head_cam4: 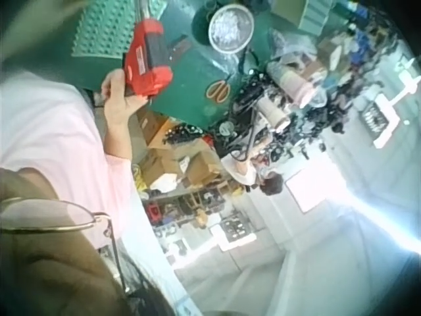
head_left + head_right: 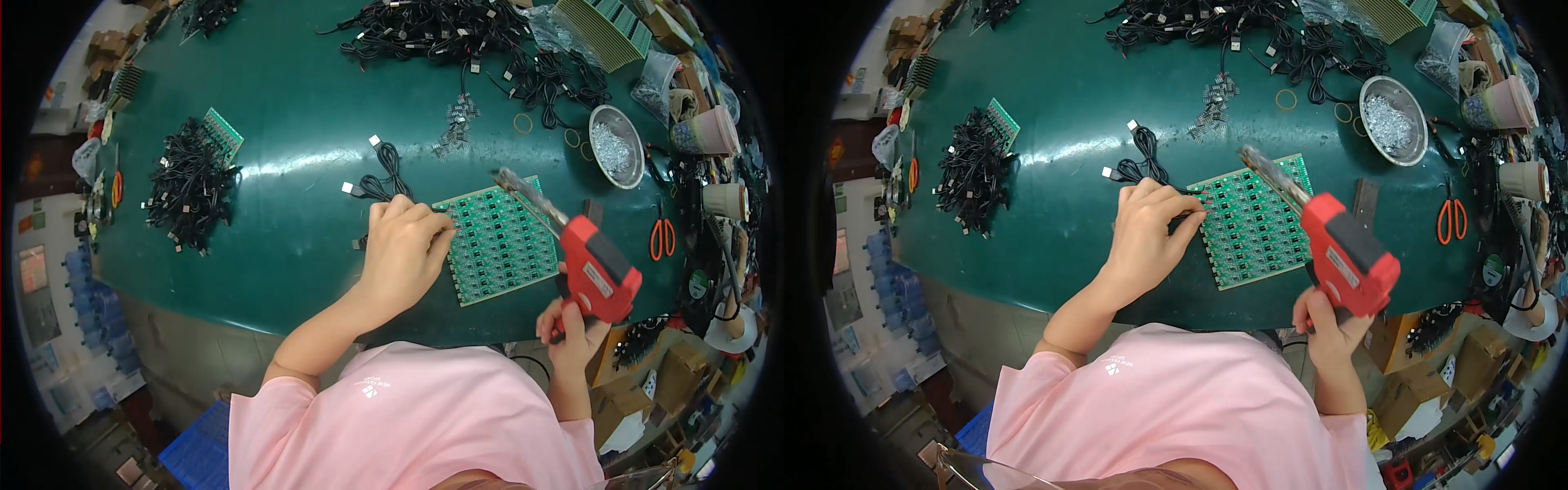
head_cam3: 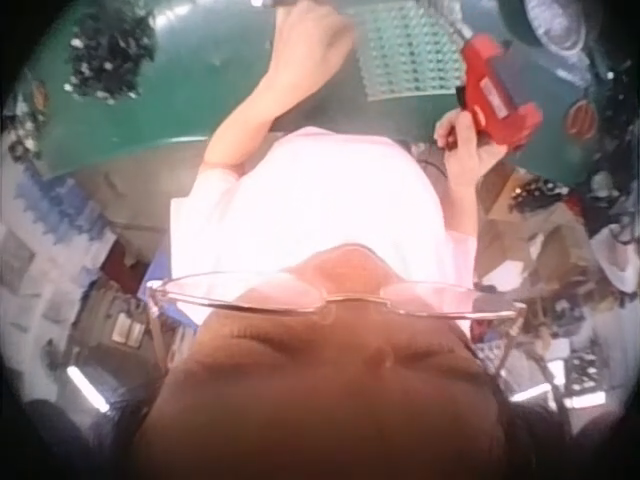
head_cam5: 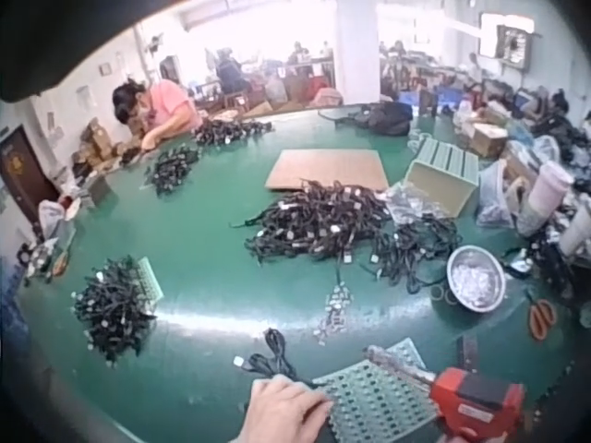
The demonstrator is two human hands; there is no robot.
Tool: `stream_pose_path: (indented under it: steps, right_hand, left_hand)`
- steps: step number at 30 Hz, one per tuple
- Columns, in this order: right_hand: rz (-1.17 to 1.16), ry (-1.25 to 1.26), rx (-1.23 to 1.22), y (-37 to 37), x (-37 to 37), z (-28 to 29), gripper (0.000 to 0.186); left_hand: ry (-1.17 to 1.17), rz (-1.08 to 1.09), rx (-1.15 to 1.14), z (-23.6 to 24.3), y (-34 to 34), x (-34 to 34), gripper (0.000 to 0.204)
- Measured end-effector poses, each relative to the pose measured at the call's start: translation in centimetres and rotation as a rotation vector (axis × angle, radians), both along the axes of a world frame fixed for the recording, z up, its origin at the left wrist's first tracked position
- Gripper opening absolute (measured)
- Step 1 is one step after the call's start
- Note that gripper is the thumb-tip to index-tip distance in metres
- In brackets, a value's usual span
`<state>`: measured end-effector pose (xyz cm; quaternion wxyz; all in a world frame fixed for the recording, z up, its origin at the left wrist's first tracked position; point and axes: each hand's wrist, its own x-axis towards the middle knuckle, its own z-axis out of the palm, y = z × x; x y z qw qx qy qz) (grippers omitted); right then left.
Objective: Soldering electronic components onto a circuit board using a soldering iron in a workshop environment.
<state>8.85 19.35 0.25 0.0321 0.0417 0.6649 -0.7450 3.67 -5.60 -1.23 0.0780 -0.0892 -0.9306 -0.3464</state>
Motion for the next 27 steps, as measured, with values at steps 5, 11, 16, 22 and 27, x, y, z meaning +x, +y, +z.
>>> stream_pose_path:
  steps: [5,11,16,22,27]
  right_hand:
    - [0.078,-0.093,0.054,2.2,3.2,0.3,0.048]
    - [0.158,-0.201,0.065,2.4,3.9,-0.6,0.052]
    - [0.163,-0.232,0.063,1.9,3.6,-0.8,0.05]
    - [0.149,-0.232,0.081,1.6,3.3,-0.9,0.048]
    - [0.163,-0.236,0.059,1.3,3.2,-1.0,0.045]
  left_hand:
    - [-0.082,0.049,-0.011,-1.6,1.0,-0.1,0.005]
    - [-0.159,0.071,0.002,-1.8,0.9,-0.6,0.004]
    - [-0.215,0.064,-0.026,-1.5,0.7,-1.2,0.007]
    - [-0.254,0.06,-0.019,-1.4,0.8,-1.4,0.009]
    - [-0.261,0.059,-0.016,-1.4,0.8,-1.4,0.009]
